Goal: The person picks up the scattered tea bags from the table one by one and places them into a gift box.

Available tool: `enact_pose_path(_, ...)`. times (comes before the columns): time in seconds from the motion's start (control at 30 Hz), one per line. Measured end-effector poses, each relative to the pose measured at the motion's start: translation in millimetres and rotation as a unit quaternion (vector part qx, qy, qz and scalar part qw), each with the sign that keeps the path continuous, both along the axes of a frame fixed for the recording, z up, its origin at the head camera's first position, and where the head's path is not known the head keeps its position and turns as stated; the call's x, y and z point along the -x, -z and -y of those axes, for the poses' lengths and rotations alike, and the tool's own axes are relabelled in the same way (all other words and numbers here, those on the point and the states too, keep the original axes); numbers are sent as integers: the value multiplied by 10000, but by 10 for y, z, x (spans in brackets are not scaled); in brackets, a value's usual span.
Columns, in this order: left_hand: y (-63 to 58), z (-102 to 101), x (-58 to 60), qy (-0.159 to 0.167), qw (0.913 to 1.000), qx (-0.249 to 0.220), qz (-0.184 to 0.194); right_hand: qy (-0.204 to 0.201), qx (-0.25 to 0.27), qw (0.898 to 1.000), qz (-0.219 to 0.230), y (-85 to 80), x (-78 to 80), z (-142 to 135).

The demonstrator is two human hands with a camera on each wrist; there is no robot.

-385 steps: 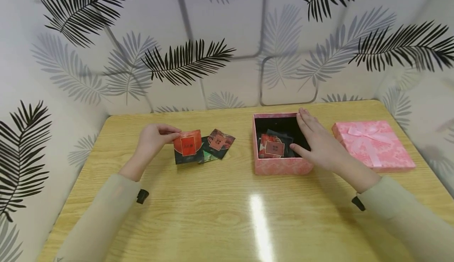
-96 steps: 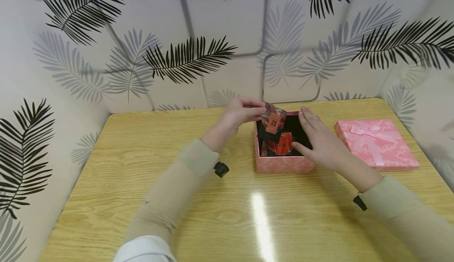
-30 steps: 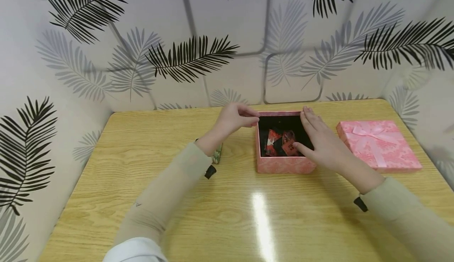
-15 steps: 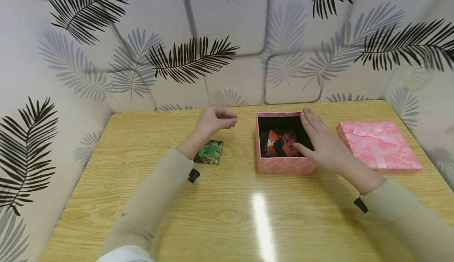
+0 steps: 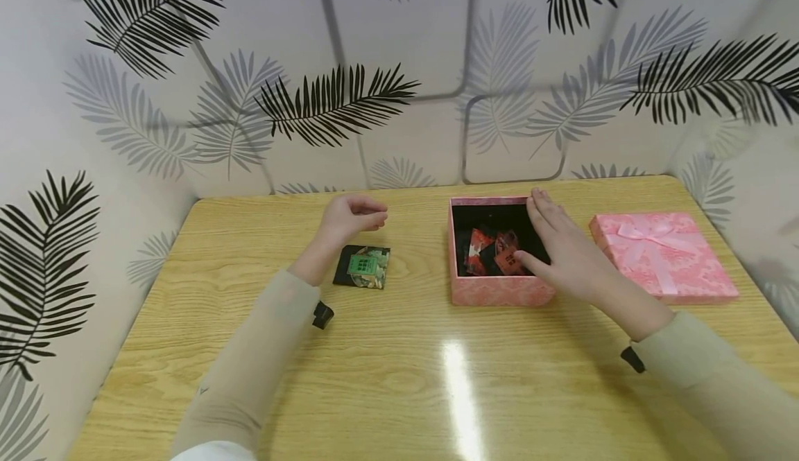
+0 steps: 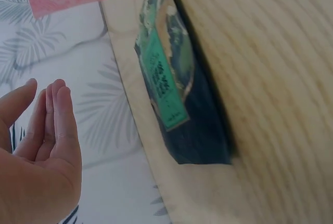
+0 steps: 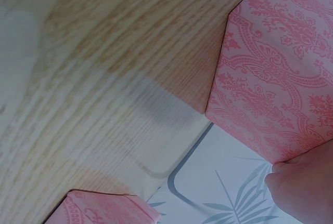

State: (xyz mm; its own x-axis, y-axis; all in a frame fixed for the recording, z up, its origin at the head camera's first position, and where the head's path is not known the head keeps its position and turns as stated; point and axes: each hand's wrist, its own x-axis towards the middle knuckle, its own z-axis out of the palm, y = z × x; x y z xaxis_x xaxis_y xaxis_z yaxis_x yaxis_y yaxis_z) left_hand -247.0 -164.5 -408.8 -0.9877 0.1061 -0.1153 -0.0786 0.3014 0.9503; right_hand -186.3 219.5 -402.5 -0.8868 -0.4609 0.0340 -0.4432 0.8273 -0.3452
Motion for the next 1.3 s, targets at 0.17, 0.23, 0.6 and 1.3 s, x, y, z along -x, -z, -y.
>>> enact_pose_path(0.17, 48, 78, -44, -172, 9999, -6, 7, -12, 47, 10000, -3, 12, 7, -5)
enact_pose_path(0.23, 83, 108, -56, -234, 9997, 20, -18, -16, 42, 10000, -15, 17, 9, -7)
enact_pose_path(0.6, 303, 319, -73, -314, 9965, 774, 1, 13, 53, 10000, 45, 16, -2, -10)
enact_pose_path(1.3, 368, 663, -146, 975, 9762, 1832, -621, -27, 59, 10000, 17, 8, 6, -13)
